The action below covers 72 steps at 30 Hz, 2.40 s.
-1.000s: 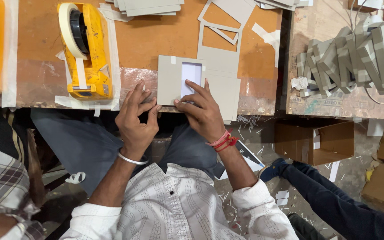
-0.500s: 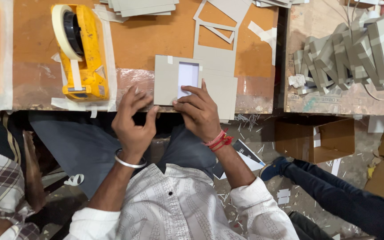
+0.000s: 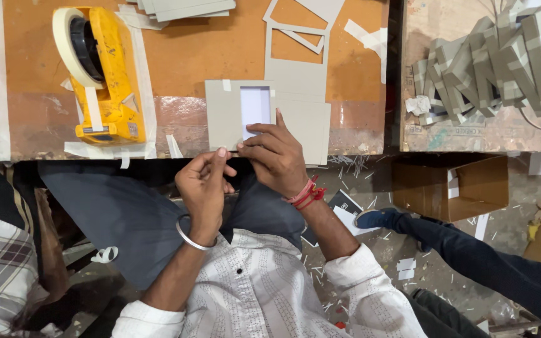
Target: The person assembles small cardboard frames by applying adhesive tape to the edges of rectangular pieces and pressing them together. They handle multiple frames one at a time, aligning and securing the pieces, then place the finished units on the table.
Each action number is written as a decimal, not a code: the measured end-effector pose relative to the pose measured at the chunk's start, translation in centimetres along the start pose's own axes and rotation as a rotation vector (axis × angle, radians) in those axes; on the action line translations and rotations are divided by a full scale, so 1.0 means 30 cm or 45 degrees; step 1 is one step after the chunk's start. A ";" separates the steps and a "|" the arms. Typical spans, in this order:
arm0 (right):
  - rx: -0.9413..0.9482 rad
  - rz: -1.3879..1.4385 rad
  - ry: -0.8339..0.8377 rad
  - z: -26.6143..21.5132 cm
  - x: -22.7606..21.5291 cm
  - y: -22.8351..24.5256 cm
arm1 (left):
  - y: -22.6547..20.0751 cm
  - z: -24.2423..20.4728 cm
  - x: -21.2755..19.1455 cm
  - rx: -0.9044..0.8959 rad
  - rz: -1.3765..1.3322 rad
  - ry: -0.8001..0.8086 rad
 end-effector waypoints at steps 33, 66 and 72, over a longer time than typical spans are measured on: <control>-0.043 0.070 0.080 0.036 -0.025 0.011 | -0.184 0.004 -0.064 1.712 1.254 -0.103; 0.176 0.108 0.088 0.016 -0.132 0.141 | -0.056 0.106 -0.286 1.946 1.560 0.389; 0.194 0.099 0.087 0.011 -0.108 0.142 | 0.160 0.201 -0.434 1.872 1.320 0.381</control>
Point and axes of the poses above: each hand's wrist, its own z-axis towards the middle knuckle, its own x-axis out of the palm, y = z × x, the point moved 4 cm from there along z, towards the middle knuckle, and after that the axes turned 6 degrees about x, right-handed, at the moved point
